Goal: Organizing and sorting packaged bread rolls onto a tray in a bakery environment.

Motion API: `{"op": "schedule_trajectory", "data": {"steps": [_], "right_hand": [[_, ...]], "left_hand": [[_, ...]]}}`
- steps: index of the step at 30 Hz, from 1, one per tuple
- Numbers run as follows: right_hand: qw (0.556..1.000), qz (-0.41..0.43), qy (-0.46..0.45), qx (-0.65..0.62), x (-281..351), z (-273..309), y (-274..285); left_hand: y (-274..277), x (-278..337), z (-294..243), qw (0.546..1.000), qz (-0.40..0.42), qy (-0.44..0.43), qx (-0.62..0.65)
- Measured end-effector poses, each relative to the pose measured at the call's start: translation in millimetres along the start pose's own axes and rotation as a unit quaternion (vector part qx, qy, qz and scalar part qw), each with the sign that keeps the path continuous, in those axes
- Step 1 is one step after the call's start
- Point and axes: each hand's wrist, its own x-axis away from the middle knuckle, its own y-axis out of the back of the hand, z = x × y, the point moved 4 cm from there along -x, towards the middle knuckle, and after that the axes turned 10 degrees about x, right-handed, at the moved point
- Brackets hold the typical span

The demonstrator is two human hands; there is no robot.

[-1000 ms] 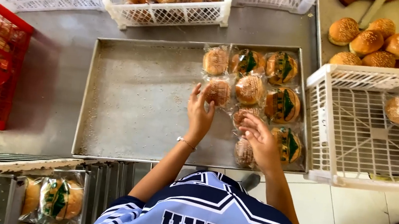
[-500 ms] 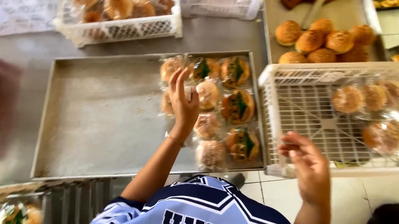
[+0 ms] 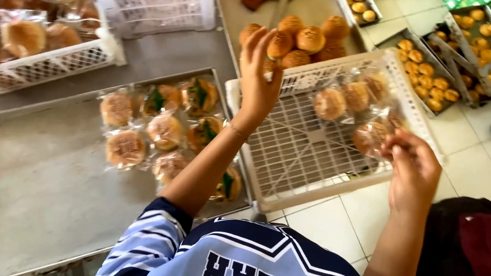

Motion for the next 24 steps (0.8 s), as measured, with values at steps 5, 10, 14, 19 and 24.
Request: {"op": "schedule_trajectory", "data": {"steps": [5, 10, 14, 19, 24], "right_hand": [[0.995, 0.052, -0.086, 0.028, -59.9, -26.5, 18.9], [0.961, 0.122, -0.077, 0.235, -110.9, -69.4, 6.1], [0.839, 0.185, -0.017, 0.511, -123.0, -104.3, -16.8], [0.788, 0.18, -0.033, 0.587, -132.8, -173.0, -22.7], [0.751, 0.187, -0.044, 0.632, -130.6, -191.6, -37.5]], "left_hand": [[-86.8, 0.9, 14.1, 0.99, 0.111, -0.058, -0.057], [-152.9, 16.0, 61.6, 0.949, 0.244, -0.085, -0.18], [-183.0, 27.6, 88.4, 0.867, 0.371, -0.16, -0.292], [-182.3, 33.3, 102.8, 0.852, 0.359, -0.221, -0.312], [-183.1, 38.4, 119.9, 0.854, 0.34, -0.229, -0.319]]}}
